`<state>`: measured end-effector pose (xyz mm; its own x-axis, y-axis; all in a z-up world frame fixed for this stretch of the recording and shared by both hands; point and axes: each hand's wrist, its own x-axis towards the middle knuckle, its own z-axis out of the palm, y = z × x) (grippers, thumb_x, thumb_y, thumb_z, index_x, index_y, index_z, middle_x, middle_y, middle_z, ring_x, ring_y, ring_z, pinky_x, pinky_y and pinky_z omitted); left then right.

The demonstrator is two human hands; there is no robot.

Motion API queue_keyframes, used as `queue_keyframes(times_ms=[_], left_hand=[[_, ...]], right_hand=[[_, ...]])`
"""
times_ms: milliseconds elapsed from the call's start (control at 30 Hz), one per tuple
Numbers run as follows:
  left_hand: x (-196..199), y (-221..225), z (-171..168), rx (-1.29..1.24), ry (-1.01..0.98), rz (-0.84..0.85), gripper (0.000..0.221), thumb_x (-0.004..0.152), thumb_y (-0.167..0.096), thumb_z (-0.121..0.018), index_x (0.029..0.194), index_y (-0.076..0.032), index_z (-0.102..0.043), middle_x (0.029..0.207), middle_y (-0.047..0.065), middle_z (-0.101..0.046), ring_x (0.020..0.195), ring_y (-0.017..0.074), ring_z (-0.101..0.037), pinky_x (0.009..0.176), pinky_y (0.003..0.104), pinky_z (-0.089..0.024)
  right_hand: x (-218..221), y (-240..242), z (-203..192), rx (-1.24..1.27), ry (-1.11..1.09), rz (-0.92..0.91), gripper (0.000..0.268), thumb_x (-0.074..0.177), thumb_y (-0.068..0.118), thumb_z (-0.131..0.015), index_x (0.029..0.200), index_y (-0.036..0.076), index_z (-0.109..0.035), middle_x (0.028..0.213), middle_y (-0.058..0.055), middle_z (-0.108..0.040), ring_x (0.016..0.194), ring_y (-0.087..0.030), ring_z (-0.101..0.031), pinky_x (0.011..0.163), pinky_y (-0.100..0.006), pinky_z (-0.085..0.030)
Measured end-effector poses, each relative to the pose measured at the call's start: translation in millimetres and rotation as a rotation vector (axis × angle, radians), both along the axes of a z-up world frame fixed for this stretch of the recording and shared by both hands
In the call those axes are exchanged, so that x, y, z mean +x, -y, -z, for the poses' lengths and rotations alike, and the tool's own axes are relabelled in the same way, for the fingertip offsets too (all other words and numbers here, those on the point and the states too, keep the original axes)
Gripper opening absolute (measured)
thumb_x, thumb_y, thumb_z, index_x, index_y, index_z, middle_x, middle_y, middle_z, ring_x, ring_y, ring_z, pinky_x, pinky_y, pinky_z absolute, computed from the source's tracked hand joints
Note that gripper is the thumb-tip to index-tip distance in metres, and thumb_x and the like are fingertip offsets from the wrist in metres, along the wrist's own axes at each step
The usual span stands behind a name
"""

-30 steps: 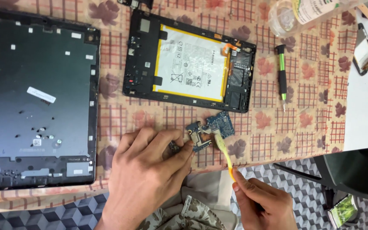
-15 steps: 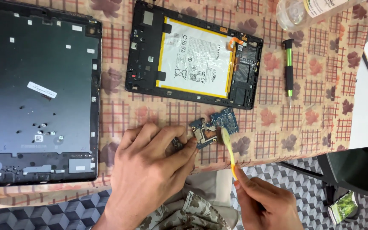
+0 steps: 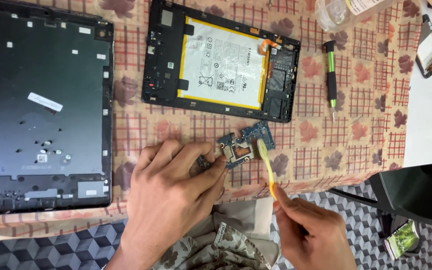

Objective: The person cleans a small circuit board from a disassembled tablet. They spray a liquid onto the board and scrub it with a toothbrush, then use a screwdriver to scrape specific areas. The person flips the board over and continues scrubbing both sides.

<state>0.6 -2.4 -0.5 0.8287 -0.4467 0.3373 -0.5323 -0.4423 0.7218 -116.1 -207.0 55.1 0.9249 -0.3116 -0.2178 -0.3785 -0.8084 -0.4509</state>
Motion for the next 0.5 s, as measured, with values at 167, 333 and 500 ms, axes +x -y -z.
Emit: queue_keyframes(times_ms=[167, 333, 500], left_hand=[[1, 1, 0, -0.017, 0.003, 0.002, 0.016, 0.079, -0.021, -0.081, 0.095, -0.016, -0.083, 0.104, -0.005, -0.069, 0.09, 0.0174, -0.058, 0.077, 0.035, -0.042], [2, 1, 0, -0.017, 0.009, 0.004, 0.016, 0.078, -0.02, -0.081, 0.094, -0.016, -0.083, 0.103, -0.005, -0.069, 0.09, 0.0174, -0.059, 0.076, 0.035, -0.041], [2, 0, 0, -0.03, 0.001, 0.005, 0.014, 0.079, -0.02, -0.081, 0.092, -0.016, -0.082, 0.101, -0.008, -0.068, 0.089, 0.016, -0.059, 0.078, 0.034, -0.043]], right_hand=[[-1, 9, -3, 0.059, 0.035, 0.019, 0.041, 0.083, -0.002, -0.069, 0.122, 0.005, -0.073, 0.069, -0.005, -0.076, 0.046, -0.004, -0.058, 0.039, -0.024, -0.042], [-9, 33, -4, 0.032, 0.161, 0.155, 0.035, 0.087, 0.0, -0.072, 0.122, 0.007, -0.075, 0.069, -0.004, -0.076, 0.043, -0.004, -0.048, 0.039, -0.023, -0.031], [-14, 28, 8, 0.14, 0.125, 0.055, 0.036, 0.085, -0.001, -0.074, 0.12, 0.005, -0.075, 0.073, -0.003, -0.075, 0.055, 0.0, -0.047, 0.043, -0.02, -0.036]])
